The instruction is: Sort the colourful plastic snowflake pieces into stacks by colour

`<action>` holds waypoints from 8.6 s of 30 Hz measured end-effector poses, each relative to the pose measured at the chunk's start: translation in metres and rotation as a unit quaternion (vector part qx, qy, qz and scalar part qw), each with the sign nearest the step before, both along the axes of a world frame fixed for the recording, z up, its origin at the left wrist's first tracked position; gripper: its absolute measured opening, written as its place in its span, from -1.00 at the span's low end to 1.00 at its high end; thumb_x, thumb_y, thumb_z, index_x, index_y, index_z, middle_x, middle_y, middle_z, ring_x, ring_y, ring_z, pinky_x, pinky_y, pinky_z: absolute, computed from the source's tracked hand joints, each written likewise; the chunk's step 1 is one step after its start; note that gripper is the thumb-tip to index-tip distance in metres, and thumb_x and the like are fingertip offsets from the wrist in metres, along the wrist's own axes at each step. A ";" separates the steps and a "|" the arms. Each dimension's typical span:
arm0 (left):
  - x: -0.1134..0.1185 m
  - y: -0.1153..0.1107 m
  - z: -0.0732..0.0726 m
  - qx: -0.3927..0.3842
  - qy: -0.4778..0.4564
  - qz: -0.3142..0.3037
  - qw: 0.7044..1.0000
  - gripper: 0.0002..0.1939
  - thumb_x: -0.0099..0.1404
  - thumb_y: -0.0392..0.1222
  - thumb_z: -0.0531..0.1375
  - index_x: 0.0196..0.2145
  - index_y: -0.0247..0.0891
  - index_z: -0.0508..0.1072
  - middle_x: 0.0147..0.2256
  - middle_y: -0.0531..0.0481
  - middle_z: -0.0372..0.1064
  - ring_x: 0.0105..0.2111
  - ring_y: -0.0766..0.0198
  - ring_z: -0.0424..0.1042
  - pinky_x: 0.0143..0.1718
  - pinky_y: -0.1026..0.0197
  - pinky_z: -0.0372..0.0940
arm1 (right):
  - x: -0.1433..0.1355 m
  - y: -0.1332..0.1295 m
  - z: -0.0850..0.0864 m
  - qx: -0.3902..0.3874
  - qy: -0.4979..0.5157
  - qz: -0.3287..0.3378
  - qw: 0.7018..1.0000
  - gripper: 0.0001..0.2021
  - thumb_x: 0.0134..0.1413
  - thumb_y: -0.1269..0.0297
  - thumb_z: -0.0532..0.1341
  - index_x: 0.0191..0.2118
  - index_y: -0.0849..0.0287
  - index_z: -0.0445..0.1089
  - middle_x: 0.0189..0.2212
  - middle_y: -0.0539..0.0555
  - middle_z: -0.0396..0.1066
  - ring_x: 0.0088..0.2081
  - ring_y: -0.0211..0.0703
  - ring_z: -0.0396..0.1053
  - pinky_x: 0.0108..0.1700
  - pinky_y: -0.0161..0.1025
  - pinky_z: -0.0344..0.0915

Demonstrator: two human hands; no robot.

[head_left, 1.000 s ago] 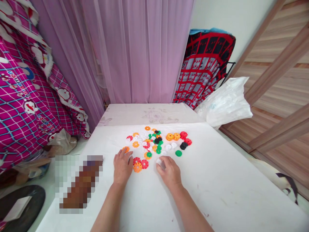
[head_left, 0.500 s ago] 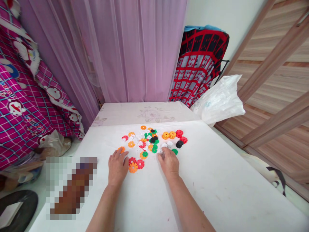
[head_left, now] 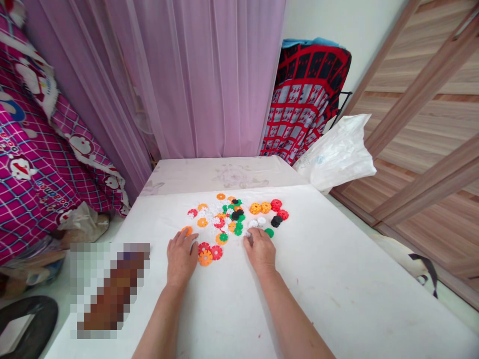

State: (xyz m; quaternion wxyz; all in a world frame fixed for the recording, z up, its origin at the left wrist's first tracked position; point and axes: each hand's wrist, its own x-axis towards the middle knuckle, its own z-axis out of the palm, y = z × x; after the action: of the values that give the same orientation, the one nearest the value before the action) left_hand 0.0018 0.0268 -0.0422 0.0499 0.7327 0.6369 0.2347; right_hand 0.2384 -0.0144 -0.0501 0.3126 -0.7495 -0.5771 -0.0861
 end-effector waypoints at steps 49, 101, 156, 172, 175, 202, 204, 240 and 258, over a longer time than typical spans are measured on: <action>0.005 -0.005 0.009 -0.003 -0.013 -0.001 1.000 -0.67 0.31 -0.21 0.03 -0.08 -0.13 0.53 0.17 -0.12 0.31 0.19 -0.03 0.23 0.19 -0.17 0.07 | -0.074 0.072 0.050 -0.133 -0.050 0.099 0.985 -0.79 0.05 0.23 0.22 -0.21 0.19 0.49 -0.20 0.17 0.43 -0.10 0.00 0.28 -0.14 -0.16 0.18; 0.005 -0.004 0.006 0.000 -0.026 -0.002 1.000 -0.68 0.31 -0.19 0.04 -0.09 -0.13 0.54 0.16 -0.13 0.32 0.19 -0.06 0.24 0.19 -0.22 0.08 | -0.057 -0.017 0.028 -0.105 -0.006 0.222 0.969 -0.64 -0.06 0.12 0.33 -0.09 0.06 0.46 -0.24 0.07 0.41 -0.15 -0.06 0.33 -0.07 -0.19 0.24; -0.001 0.001 0.000 0.009 -0.018 -0.007 1.000 -0.65 0.31 -0.23 0.00 -0.11 -0.10 0.54 0.14 -0.08 0.35 0.17 -0.04 0.27 0.18 -0.24 0.12 | 0.162 0.031 0.062 -0.124 0.039 -0.062 0.990 -0.70 0.10 0.12 0.13 -0.12 0.12 0.45 -0.21 0.08 0.46 -0.30 -0.16 0.38 -0.27 -0.25 0.23; -0.003 0.008 -0.004 0.057 -0.242 0.032 0.968 -0.63 0.29 -0.28 -0.05 -0.12 -0.18 0.51 0.06 -0.06 0.43 0.10 0.18 0.38 0.18 -0.02 0.24 | -0.100 -0.018 0.040 -0.163 -0.011 0.149 0.975 -0.66 -0.09 -0.01 0.30 -0.26 0.12 0.43 -0.28 0.14 0.44 -0.19 -0.01 0.39 -0.22 -0.18 0.30; -0.003 0.007 -0.003 0.055 -0.239 0.027 0.969 -0.63 0.29 -0.28 -0.04 -0.12 -0.19 0.51 0.06 -0.07 0.43 0.10 0.19 0.37 0.19 -0.01 0.23 | -0.104 -0.016 0.041 -0.181 -0.018 0.138 0.974 -0.69 -0.07 0.04 0.29 -0.26 0.14 0.41 -0.27 0.16 0.43 -0.19 0.01 0.39 -0.23 -0.16 0.31; -0.007 0.010 -0.007 0.056 -0.229 0.008 0.972 -0.66 0.25 -0.15 0.02 -0.16 -0.18 0.54 0.04 -0.09 0.45 0.05 0.10 0.42 0.14 -0.01 0.28 | 0.038 -0.018 0.051 -0.007 0.171 0.021 0.985 -0.63 -0.11 0.02 0.21 -0.18 0.11 0.37 -0.32 0.01 0.44 -0.40 -0.21 0.35 -0.30 -0.26 0.27; -0.008 0.011 -0.008 0.053 -0.228 0.007 0.972 -0.66 0.25 -0.13 0.03 -0.15 -0.18 0.54 0.05 -0.10 0.44 0.05 0.09 0.42 0.14 -0.03 0.27 | 0.094 -0.008 0.058 0.002 0.166 -0.060 0.984 -0.63 -0.14 -0.04 0.21 -0.26 0.11 0.38 -0.30 0.04 0.44 -0.40 -0.18 0.33 -0.33 -0.24 0.24; -0.012 0.013 -0.016 0.048 -0.214 0.004 0.976 -0.67 0.23 -0.10 0.05 -0.16 -0.14 0.54 0.04 -0.08 0.45 0.05 0.07 0.42 0.16 -0.08 0.23 | 0.126 0.087 0.076 -0.219 -0.095 0.038 0.970 -0.74 0.02 0.17 0.22 -0.15 0.10 0.45 -0.15 0.08 0.45 -0.12 -0.08 0.35 -0.12 -0.24 0.20; -0.005 0.010 -0.010 0.061 -0.315 0.042 0.946 -0.67 0.24 -0.22 0.01 -0.16 -0.18 0.53 0.04 -0.09 0.44 0.07 0.14 0.40 0.18 -0.05 0.22 | -0.042 0.010 0.070 -0.178 0.035 0.312 0.933 -0.84 0.12 0.25 0.17 -0.22 0.04 0.48 -0.25 -0.01 0.47 -0.20 -0.23 0.39 -0.15 -0.33 0.24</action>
State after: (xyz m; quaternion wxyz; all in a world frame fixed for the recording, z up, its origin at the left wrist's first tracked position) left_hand -0.0027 0.0373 -0.0526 0.1939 0.5957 0.6031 0.4938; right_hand 0.1969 -0.0044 0.0200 0.2050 -0.5774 -0.7767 0.1460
